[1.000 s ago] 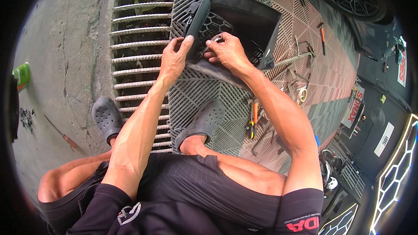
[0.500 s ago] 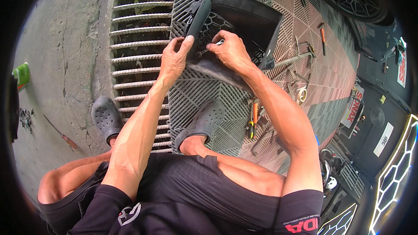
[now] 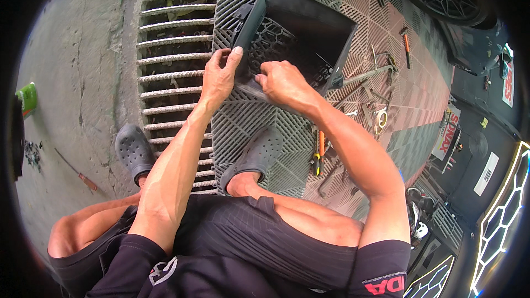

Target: The person sits on the floor and uses a wrench to tighten bolts on a black plastic housing with a honeycomb interior. The person rotates the housing to access different bolt locations and continues tightening throughout the clip.

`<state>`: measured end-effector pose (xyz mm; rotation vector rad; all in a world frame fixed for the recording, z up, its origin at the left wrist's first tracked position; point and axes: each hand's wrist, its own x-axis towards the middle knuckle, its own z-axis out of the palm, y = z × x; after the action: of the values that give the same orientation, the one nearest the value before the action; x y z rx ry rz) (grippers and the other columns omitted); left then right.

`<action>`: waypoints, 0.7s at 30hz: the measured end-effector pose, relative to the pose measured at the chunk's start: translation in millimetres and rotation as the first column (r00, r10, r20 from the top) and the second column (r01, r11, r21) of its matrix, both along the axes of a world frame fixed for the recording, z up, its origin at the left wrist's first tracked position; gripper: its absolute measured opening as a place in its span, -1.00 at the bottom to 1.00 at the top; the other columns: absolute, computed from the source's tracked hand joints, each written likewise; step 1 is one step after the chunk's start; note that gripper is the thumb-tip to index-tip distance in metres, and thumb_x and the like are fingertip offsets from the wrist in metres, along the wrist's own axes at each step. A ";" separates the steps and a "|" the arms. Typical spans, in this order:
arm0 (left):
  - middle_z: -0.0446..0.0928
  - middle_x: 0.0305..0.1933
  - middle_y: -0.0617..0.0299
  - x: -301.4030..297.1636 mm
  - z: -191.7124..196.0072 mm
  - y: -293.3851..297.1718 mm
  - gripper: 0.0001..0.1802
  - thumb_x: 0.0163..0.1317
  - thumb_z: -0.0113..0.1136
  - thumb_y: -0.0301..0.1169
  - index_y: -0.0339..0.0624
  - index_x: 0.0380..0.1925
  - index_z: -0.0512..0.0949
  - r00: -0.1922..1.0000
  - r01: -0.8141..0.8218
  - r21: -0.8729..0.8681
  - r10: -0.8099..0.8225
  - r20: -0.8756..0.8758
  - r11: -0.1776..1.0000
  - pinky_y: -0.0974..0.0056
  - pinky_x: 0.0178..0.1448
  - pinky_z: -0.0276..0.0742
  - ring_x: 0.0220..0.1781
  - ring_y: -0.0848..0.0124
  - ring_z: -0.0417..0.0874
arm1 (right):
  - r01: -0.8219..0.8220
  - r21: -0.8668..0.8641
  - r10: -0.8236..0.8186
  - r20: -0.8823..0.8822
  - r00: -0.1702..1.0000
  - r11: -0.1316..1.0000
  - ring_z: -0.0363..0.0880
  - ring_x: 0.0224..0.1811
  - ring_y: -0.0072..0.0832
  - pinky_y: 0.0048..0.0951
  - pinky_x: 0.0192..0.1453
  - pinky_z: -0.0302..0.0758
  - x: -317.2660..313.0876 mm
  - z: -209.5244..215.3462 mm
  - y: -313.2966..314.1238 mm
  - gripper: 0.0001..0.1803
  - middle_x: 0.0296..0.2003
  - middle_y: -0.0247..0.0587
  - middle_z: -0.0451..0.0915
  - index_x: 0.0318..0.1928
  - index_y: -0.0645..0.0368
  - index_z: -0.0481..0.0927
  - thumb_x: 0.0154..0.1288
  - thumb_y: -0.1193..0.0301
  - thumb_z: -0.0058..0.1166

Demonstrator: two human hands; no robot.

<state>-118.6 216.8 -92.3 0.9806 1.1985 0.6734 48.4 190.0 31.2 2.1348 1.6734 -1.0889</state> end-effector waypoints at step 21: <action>0.77 -0.02 -0.09 -0.5 1.2 3.7 -0.04 0.40 0.35 0.40 -0.45 0.18 0.68 0.999 0.032 -0.017 -0.032 -0.020 0.999 0.12 0.23 0.65 0.05 0.21 0.78 | -0.077 -0.160 0.074 -0.026 0.997 0.984 0.72 -0.08 0.05 0.02 0.11 0.58 44.2 -11.2 43.2 -0.59 -0.20 0.17 0.74 0.04 0.37 0.72 0.67 0.20 0.11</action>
<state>-119.1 220.5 -91.1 0.9930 1.2021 0.6283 92.6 233.1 20.0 1.9514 1.6017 -1.1832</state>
